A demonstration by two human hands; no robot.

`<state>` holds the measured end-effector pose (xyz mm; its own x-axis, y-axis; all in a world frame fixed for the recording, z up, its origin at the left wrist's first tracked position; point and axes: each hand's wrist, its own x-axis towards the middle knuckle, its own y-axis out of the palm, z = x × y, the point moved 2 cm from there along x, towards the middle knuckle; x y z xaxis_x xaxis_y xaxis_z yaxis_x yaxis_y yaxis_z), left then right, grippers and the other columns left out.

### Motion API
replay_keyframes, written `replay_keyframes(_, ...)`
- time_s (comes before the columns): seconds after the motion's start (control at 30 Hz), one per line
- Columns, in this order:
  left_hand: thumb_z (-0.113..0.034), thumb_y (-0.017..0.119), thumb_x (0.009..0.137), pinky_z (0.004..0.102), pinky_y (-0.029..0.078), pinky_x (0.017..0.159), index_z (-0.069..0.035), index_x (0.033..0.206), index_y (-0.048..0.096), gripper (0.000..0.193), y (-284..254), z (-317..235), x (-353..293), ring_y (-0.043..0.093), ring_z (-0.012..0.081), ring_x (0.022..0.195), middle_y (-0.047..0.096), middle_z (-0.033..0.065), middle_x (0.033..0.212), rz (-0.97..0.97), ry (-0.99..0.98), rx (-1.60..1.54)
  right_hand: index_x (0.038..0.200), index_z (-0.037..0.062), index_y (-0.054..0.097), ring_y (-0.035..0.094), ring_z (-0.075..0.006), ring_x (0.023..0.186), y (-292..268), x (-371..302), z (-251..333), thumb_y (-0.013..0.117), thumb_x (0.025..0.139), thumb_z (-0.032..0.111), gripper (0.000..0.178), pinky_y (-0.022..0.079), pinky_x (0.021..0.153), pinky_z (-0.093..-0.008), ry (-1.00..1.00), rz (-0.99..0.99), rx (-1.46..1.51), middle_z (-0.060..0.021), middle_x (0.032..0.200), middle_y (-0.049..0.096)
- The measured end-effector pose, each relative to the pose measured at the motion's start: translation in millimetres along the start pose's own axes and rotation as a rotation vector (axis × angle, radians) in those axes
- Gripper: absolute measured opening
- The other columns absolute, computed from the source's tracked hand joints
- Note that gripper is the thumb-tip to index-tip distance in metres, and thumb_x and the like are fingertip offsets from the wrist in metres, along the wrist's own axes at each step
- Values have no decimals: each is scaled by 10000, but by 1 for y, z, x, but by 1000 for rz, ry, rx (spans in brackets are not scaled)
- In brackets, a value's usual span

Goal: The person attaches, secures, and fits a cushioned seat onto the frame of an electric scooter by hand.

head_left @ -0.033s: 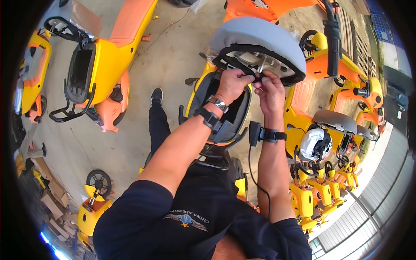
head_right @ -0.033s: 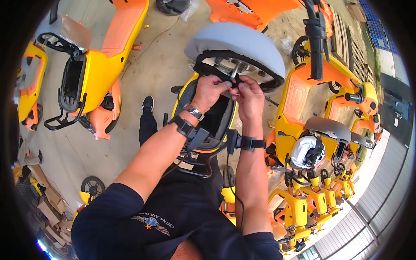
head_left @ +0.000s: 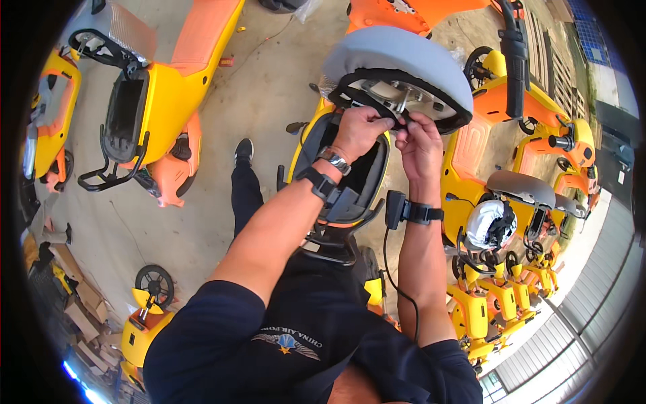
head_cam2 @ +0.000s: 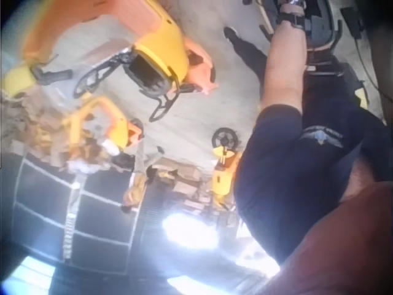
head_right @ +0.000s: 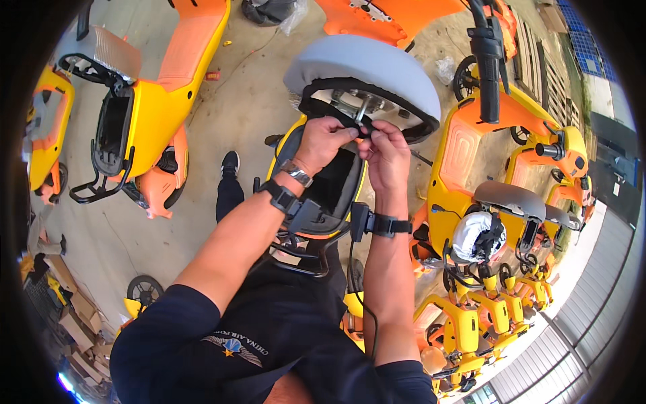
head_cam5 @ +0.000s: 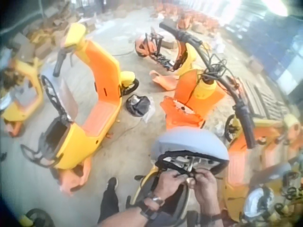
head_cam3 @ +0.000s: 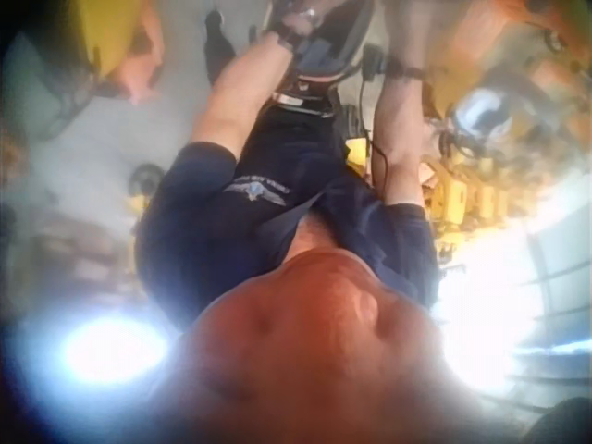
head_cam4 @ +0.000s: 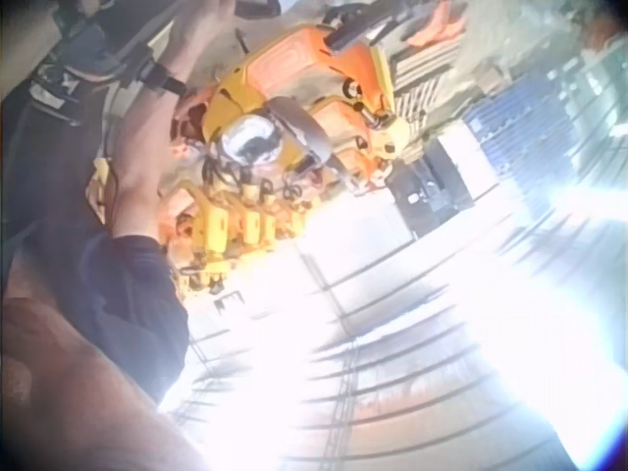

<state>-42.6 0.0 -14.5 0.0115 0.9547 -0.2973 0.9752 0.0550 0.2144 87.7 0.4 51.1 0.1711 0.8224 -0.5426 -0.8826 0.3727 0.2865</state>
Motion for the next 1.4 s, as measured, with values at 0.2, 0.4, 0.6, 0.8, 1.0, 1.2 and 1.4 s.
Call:
replay_keyframes(0.2,-173,694,814,366,502,582,-64,785,708,114,-69,-25,16,646,293,660,664,107,725,47,563,783,906,60,587,374,-58,500,-68,0,39,479,850,11,132,300,449,-212,-125,130,-204,10,670,489)
replay_keyframes(0.4,-230,669,836,415,486,541,-97,764,642,154,-90,-31,38,634,310,636,649,84,694,111,707,1306,919,67,594,601,-202,609,-86,-1,72,564,820,47,104,480,539,-350,-825,247,-1324,-99,702,601)
replay_keyframes(0.6,-268,628,855,424,467,493,-123,738,602,189,-90,-49,48,624,302,586,623,91,642,321,703,1525,933,97,617,620,-280,664,-93,15,62,612,802,74,134,496,563,-388,-1083,296,-1646,-76,719,626)
replay_keyframes(0.8,-150,667,792,426,475,558,-95,757,584,105,-77,-87,2,600,311,645,574,88,674,611,818,1355,767,93,564,602,-282,710,-83,25,64,642,827,170,124,490,593,-407,-1002,290,-1701,-60,676,582)
replay_keyframes(1.0,-119,705,787,435,430,925,-25,759,584,155,-17,-108,-35,527,367,1062,585,131,1056,838,703,774,738,82,547,580,-297,694,-93,27,55,662,813,183,170,477,604,-416,-1054,228,-1600,-75,682,582)
replay_keyframes(1.2,-76,683,836,434,406,999,-12,806,620,94,18,-80,-29,551,297,1102,643,103,1002,986,444,461,743,77,544,569,-305,700,-91,24,50,643,819,182,163,473,612,-416,-1000,187,-1574,-84,679,586)
replay_keyframes(1.4,-57,611,926,265,458,781,22,848,630,112,-3,-73,1,570,139,862,643,67,894,742,98,258,736,80,544,569,-299,691,-85,18,46,647,816,201,178,473,626,-408,-1010,166,-1537,-86,668,583)
